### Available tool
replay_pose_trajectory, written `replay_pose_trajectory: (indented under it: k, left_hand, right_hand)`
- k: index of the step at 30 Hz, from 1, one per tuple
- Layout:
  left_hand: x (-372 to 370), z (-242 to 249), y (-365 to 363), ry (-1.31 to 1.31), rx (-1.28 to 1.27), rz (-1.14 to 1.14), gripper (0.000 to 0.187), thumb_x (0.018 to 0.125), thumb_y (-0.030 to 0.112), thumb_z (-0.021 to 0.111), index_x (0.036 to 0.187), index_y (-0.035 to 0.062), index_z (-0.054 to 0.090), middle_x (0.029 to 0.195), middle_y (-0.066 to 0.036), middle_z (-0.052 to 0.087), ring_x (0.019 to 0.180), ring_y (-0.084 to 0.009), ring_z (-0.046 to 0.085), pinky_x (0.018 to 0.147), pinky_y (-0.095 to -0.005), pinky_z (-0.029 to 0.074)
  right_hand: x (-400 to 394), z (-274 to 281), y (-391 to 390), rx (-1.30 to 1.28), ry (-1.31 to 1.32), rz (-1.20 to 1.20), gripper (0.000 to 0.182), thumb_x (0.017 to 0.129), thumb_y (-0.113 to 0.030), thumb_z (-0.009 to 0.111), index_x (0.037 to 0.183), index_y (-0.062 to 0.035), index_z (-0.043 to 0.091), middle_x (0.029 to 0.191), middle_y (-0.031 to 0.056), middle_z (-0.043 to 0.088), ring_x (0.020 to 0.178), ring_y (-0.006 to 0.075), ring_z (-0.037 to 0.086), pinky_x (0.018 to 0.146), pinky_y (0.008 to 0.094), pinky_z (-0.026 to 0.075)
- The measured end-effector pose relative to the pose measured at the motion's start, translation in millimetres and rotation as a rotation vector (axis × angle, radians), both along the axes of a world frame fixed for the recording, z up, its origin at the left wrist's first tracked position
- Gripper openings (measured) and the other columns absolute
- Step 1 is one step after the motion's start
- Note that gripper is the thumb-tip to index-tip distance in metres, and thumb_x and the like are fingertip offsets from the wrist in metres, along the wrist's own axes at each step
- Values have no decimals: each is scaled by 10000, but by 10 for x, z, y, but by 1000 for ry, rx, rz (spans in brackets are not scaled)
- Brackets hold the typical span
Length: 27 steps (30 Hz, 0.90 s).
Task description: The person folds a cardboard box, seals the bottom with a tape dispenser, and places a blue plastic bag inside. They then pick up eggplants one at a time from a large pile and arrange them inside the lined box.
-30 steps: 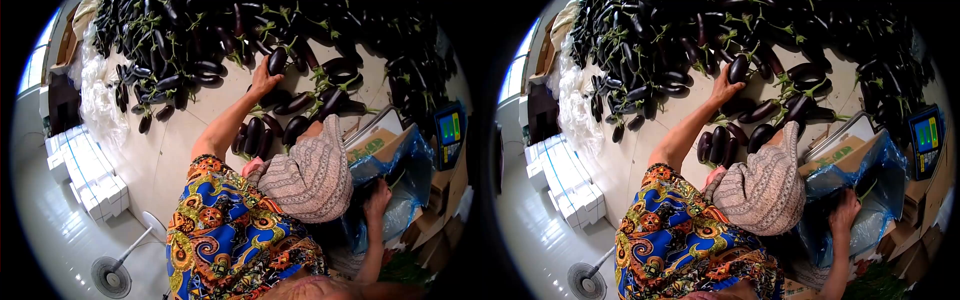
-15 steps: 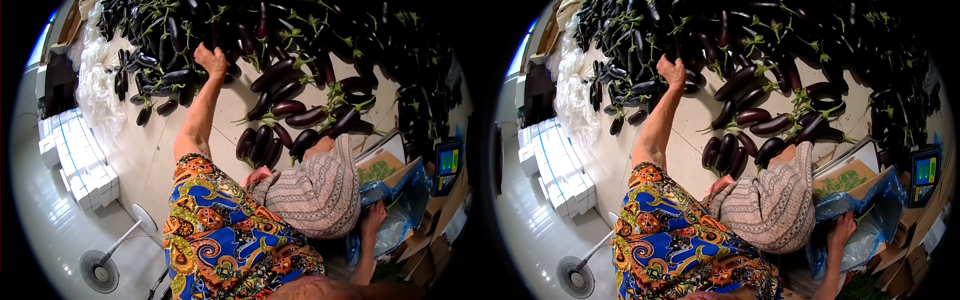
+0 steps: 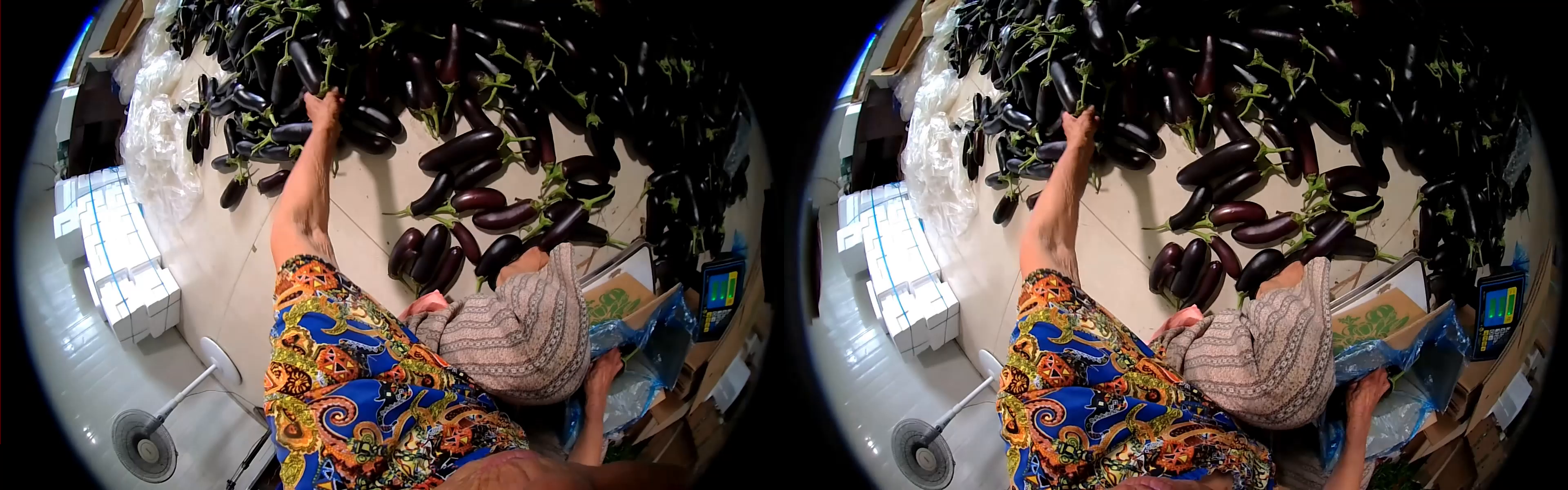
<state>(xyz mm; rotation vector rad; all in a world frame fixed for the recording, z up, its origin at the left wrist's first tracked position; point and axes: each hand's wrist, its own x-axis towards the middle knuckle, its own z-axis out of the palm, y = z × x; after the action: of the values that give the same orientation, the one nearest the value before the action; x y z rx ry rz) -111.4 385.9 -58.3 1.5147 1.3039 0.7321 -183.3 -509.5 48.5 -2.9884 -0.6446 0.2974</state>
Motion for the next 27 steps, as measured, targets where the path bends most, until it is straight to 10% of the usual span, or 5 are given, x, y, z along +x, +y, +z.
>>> replay_pose_trajectory:
  k: [7,13,17,21,27]
  left_hand:
    - [-675,-141,-1206,-143,-567,-332,305,791,165,715,979,6,535,823,-134,655,592,-204,540,543,-329,444]
    - [-227,135,-574,264,505,-89,754,815,432,690,1310,-70,422,1233,-291,517,1178,-433,453,1012,-481,348]
    - [359,75,115,-52,-177,-160,347,852,362,628,887,17,628,839,-215,661,831,-399,635,774,-457,498]
    - [263,311,-611,12,11,-385,257,911,249,546,732,64,561,581,-31,572,475,-126,531,458,-255,412]
    - [-212,103,-2353,-203,-662,-406,190,942,209,590,859,72,488,756,-110,659,598,-189,653,536,-257,514]
  right_hand:
    - [222,575,749,-111,150,-13,499,736,-155,546,1182,66,514,1141,256,507,1017,433,451,859,472,339]
    - [140,534,676,-116,91,39,520,698,-123,552,1173,86,519,1142,259,505,1021,441,449,872,473,347]
    - [177,589,859,-130,135,-109,541,692,-99,542,1193,99,494,1171,266,486,1013,446,441,883,475,345]
    - [112,466,676,-88,114,-112,580,703,-116,540,1236,96,459,1169,265,473,991,439,427,890,480,337]
    - [123,433,575,-60,15,68,567,737,-174,554,1247,55,460,1121,252,465,934,410,399,850,468,326]
